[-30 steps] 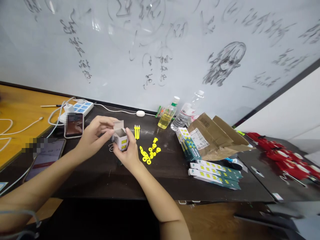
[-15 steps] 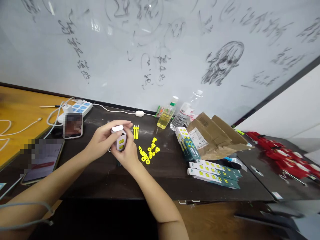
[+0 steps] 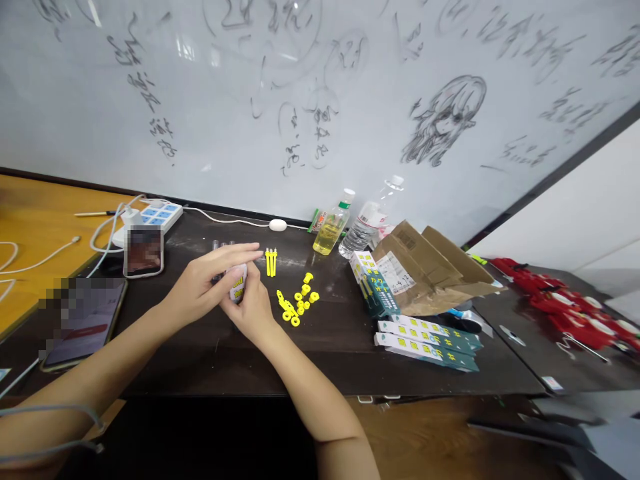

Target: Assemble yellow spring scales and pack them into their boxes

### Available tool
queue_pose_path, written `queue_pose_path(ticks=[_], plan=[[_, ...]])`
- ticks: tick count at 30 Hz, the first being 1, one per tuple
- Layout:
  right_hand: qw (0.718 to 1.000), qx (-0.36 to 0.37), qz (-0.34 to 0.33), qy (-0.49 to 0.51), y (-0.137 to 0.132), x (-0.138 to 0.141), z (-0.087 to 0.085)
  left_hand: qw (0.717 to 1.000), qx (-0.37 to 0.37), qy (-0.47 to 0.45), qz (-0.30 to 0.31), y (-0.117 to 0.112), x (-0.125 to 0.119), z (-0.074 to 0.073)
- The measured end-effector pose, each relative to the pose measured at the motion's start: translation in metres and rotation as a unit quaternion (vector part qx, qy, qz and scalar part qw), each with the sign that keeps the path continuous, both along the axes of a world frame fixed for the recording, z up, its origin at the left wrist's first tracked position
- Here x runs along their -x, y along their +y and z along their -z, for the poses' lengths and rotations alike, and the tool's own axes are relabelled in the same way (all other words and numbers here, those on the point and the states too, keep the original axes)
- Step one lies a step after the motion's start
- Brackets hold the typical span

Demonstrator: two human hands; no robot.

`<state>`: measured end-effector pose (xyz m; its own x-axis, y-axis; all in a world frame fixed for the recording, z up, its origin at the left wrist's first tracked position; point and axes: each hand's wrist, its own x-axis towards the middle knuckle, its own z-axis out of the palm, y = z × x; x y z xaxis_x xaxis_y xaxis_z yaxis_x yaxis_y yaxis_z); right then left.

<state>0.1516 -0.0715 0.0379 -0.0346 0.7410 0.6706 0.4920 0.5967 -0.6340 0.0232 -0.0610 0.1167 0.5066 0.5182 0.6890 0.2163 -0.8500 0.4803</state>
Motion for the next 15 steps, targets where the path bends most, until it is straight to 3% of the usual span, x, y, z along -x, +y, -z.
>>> queue_pose_path(ticks=[15], plan=[[0.999, -0.032, -0.019, 0.002, 0.0020, 0.0008, 0.0049, 0.984, -0.128, 0.090, -0.086, 0.0013, 0.0056, 0.0057]])
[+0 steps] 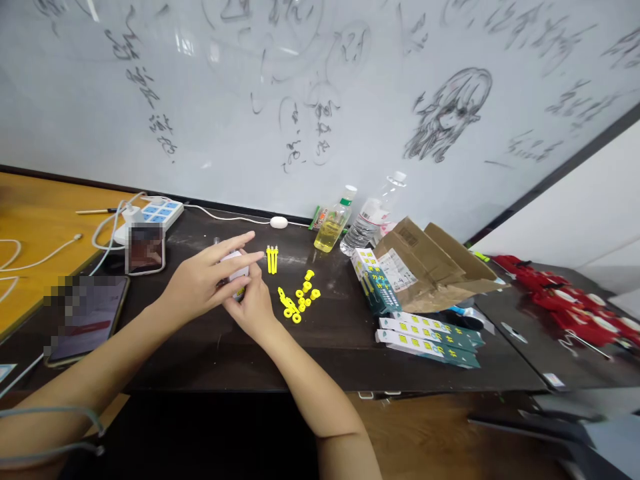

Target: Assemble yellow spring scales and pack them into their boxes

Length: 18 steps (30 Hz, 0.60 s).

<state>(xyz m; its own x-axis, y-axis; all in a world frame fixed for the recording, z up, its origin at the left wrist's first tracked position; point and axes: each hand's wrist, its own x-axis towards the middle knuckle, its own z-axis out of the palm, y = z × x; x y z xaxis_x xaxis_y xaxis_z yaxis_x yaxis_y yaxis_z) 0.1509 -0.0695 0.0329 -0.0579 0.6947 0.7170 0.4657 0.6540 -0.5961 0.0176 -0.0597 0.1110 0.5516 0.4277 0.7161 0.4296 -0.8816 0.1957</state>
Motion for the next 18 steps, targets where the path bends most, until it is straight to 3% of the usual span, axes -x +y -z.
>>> queue_pose_path(ticks=[7, 11, 14, 18], plan=[[0.995, 0.094, -0.028, 0.002, -0.001, -0.005, 0.017, 0.994, 0.100, 0.007, 0.032, 0.001, 0.007, -0.007], [0.989, 0.131, -0.066, -0.009, 0.001, -0.006, 0.026, 0.976, 0.174, -0.121, 0.055, 0.021, 0.016, 0.006], [0.984, 0.158, -0.078, 0.008, 0.005, -0.003, 0.030, 0.906, 0.277, -0.315, 0.054, 0.043, 0.022, 0.017], [0.973, 0.205, -0.106, 0.010, 0.008, 0.001, 0.033, 0.824, 0.260, -0.502, 0.028, 0.072, 0.025, 0.024]])
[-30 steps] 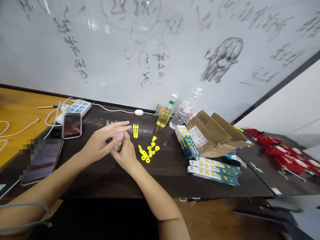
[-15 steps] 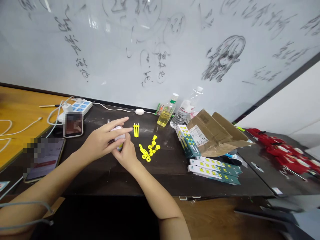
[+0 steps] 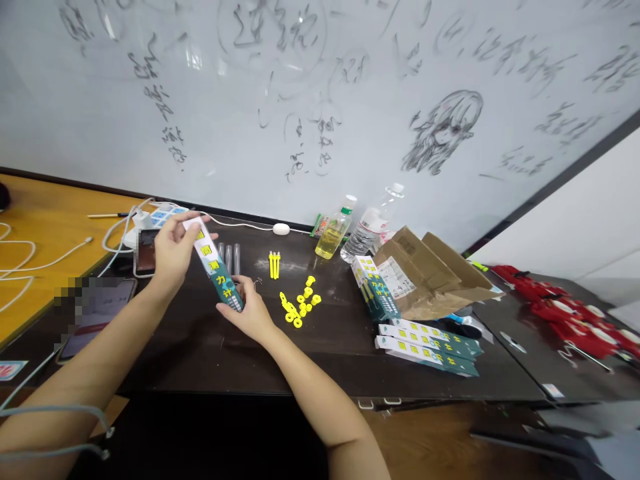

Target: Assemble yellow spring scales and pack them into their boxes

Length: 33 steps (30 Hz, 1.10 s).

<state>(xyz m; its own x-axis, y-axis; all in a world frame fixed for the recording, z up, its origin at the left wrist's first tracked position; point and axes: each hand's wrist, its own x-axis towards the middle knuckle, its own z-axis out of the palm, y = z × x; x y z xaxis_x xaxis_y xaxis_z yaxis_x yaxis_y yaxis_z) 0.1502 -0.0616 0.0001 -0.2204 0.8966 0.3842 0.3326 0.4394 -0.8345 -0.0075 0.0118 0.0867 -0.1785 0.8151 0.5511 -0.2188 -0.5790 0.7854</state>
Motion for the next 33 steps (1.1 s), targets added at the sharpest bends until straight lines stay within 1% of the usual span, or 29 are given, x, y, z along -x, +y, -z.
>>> queue_pose_path(ticks=[3, 5, 6, 9, 11, 13, 17, 21, 23, 25, 29, 31, 32, 33], plan=[[0.998, 0.054, -0.015, 0.038, 0.001, 0.003, 0.005, 0.996, 0.058, -0.055, -0.028, 0.015, -0.002, 0.006], [0.991, 0.103, -0.023, 0.086, 0.002, 0.006, 0.009, 0.992, 0.101, -0.074, -0.017, 0.020, -0.006, 0.015], [0.986, 0.123, -0.025, 0.113, 0.002, 0.007, 0.011, 0.990, 0.117, -0.079, 0.003, 0.020, -0.009, 0.020], [0.969, 0.165, -0.017, 0.185, 0.005, 0.011, 0.014, 0.979, 0.155, -0.070, 0.108, 0.014, -0.020, 0.040], [0.955, 0.191, -0.010, 0.226, 0.006, 0.012, 0.014, 0.969, 0.171, -0.061, 0.167, 0.009, -0.028, 0.051], [0.941, 0.221, -0.017, 0.256, 0.006, 0.012, 0.012, 0.966, 0.179, -0.064, 0.175, 0.005, -0.033, 0.058], [0.910, 0.279, -0.042, 0.303, 0.003, 0.012, 0.007, 0.962, 0.213, -0.075, 0.152, 0.004, -0.034, 0.063], [0.890, 0.296, -0.039, 0.345, 0.001, 0.013, 0.002, 0.957, 0.237, -0.090, 0.142, 0.005, -0.033, 0.068], [0.883, 0.297, -0.032, 0.362, 0.001, 0.012, 0.000, 0.949, 0.248, -0.105, 0.161, 0.004, -0.036, 0.072], [0.870, 0.314, -0.034, 0.379, 0.003, 0.008, -0.003, 0.937, 0.262, -0.106, 0.205, 0.000, -0.040, 0.075], [0.817, 0.379, -0.085, 0.426, 0.010, -0.004, -0.009, 0.916, 0.262, -0.052, 0.300, -0.010, -0.046, 0.077], [0.800, 0.392, -0.110, 0.441, 0.012, -0.009, -0.013, 0.913, 0.256, -0.039, 0.314, -0.014, -0.048, 0.077], [0.799, 0.392, -0.112, 0.441, 0.012, -0.011, -0.015, 0.916, 0.258, -0.045, 0.305, -0.015, -0.048, 0.077], [0.804, 0.391, -0.107, 0.435, 0.012, -0.011, -0.016, 0.919, 0.264, -0.058, 0.289, -0.015, -0.048, 0.077]])
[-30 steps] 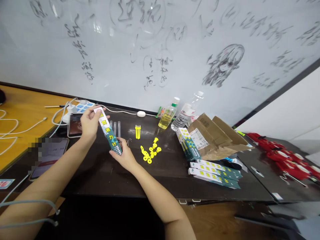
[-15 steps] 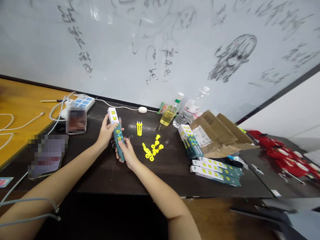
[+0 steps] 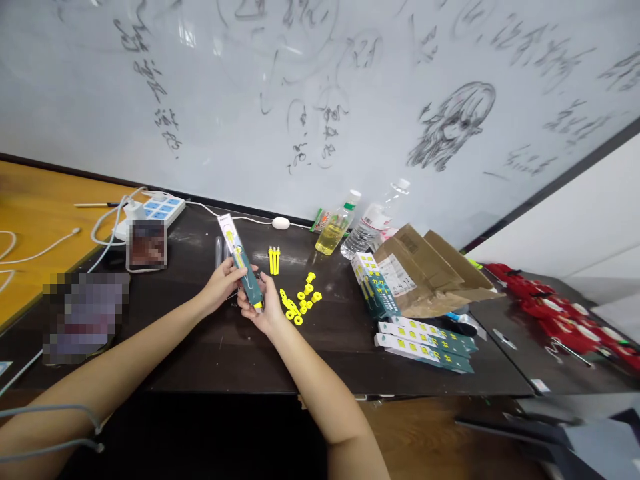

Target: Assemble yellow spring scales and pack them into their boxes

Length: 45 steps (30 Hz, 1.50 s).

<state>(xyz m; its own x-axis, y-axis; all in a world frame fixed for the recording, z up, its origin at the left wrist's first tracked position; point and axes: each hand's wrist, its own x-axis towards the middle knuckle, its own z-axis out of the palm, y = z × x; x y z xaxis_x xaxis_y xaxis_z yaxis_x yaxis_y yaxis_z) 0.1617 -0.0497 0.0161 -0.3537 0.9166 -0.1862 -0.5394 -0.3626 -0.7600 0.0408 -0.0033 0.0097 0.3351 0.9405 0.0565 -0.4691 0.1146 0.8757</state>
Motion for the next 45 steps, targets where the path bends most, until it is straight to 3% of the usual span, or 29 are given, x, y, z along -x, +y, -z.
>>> queue_pose_path(ticks=[3, 8, 12, 17, 28, 36, 40, 45], plan=[[0.994, -0.024, 0.055, -0.087, -0.002, 0.003, 0.001, 0.996, 0.042, -0.022, -0.079, 0.002, 0.000, -0.001], [0.949, -0.120, 0.197, -0.217, -0.006, 0.010, 0.012, 0.977, 0.084, -0.024, -0.197, 0.006, 0.001, -0.001], [0.954, -0.168, 0.164, -0.188, -0.006, 0.010, 0.016, 0.971, 0.090, -0.014, -0.221, 0.007, 0.002, 0.000], [0.949, -0.224, 0.124, -0.184, 0.001, 0.011, 0.024, 0.951, 0.069, -0.002, -0.302, 0.007, 0.004, 0.000], [0.881, -0.299, 0.153, -0.334, -0.003, 0.004, 0.031, 0.957, 0.134, -0.024, -0.256, 0.009, 0.004, 0.001], [0.798, -0.326, 0.201, -0.465, 0.000, -0.003, 0.036, 0.961, 0.168, -0.033, -0.218, 0.005, 0.002, 0.000], [0.794, -0.349, 0.167, -0.468, -0.002, -0.006, 0.030, 0.960, 0.164, -0.039, -0.223, 0.004, 0.003, -0.002], [0.812, -0.351, 0.157, -0.439, -0.002, -0.006, 0.023, 0.960, 0.188, -0.041, -0.203, -0.001, 0.001, -0.004]])
